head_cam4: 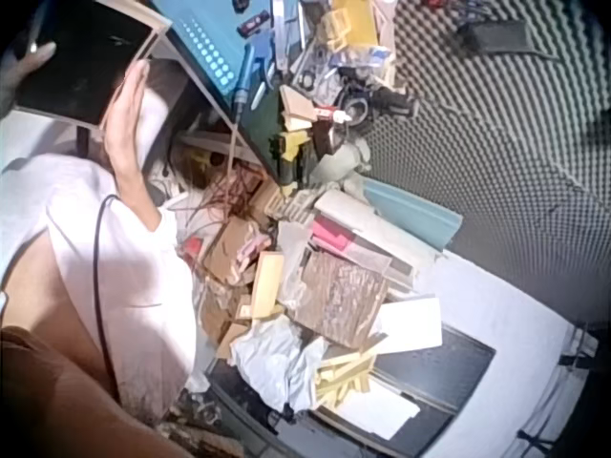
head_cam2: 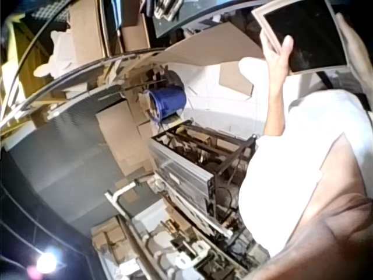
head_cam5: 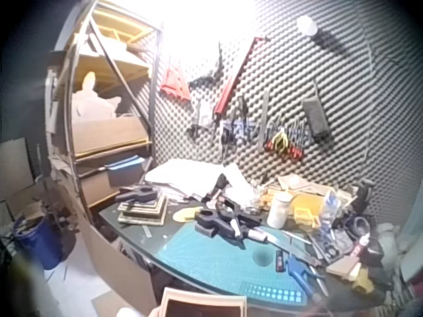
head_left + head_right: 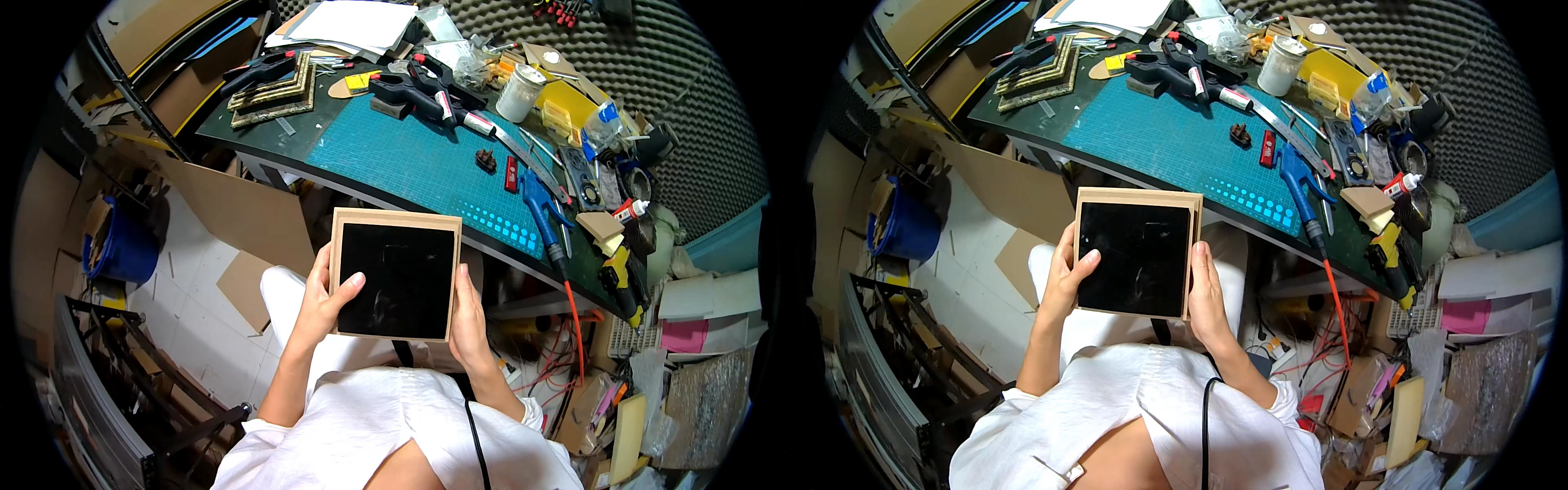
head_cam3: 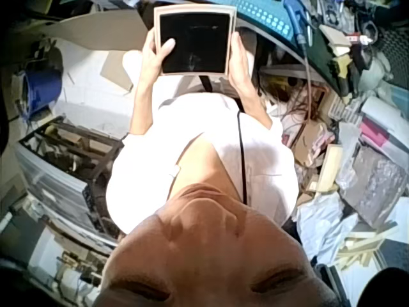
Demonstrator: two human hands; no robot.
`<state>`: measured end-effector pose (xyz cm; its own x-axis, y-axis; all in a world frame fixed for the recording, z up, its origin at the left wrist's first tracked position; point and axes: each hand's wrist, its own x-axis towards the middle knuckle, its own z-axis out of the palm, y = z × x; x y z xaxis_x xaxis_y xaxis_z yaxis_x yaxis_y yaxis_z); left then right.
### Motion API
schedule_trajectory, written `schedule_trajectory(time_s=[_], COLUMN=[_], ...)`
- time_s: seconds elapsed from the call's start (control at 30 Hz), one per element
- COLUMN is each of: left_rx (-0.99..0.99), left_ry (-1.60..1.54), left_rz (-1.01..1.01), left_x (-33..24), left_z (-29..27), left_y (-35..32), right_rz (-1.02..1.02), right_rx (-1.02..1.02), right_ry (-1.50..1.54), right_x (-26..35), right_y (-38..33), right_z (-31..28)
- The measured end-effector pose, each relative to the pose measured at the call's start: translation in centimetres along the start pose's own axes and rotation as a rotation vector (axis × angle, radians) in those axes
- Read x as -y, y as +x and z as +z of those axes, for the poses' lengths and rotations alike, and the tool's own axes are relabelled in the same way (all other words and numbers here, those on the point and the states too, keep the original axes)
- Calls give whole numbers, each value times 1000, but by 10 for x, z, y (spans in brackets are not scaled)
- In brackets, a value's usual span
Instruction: The person assembles a small picture frame by stacking cardboard pieces, clamping them with two F-clamps, and then inserting a black backing sheet into a wooden frame. The person adjusts the clamps and aligns the backing within the frame.
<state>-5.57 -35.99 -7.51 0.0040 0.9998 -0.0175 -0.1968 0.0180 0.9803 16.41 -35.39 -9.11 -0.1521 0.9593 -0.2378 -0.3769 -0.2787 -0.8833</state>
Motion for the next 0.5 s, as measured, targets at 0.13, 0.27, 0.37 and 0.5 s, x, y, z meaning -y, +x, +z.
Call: schedule_trajectory(time_s=[0.13, 0.27, 0.37, 0.5], left_rx=[-11, -46, -34, -53], left_ry=[6, 13, 5, 30], left_rz=[17, 111, 107, 79], left_x=[6, 2, -1, -2], left_z=[1, 5, 5, 9], left_y=[2, 5, 7, 5], right_rz=[-28, -36, -26, 35], right_rx=[-57, 22, -23, -59], right_ry=[-12, -21, 14, 6], right_x=[-3, 6, -3, 2], right_y=[-1, -6, -4, -8], right_z=[-3, 3, -2, 4])
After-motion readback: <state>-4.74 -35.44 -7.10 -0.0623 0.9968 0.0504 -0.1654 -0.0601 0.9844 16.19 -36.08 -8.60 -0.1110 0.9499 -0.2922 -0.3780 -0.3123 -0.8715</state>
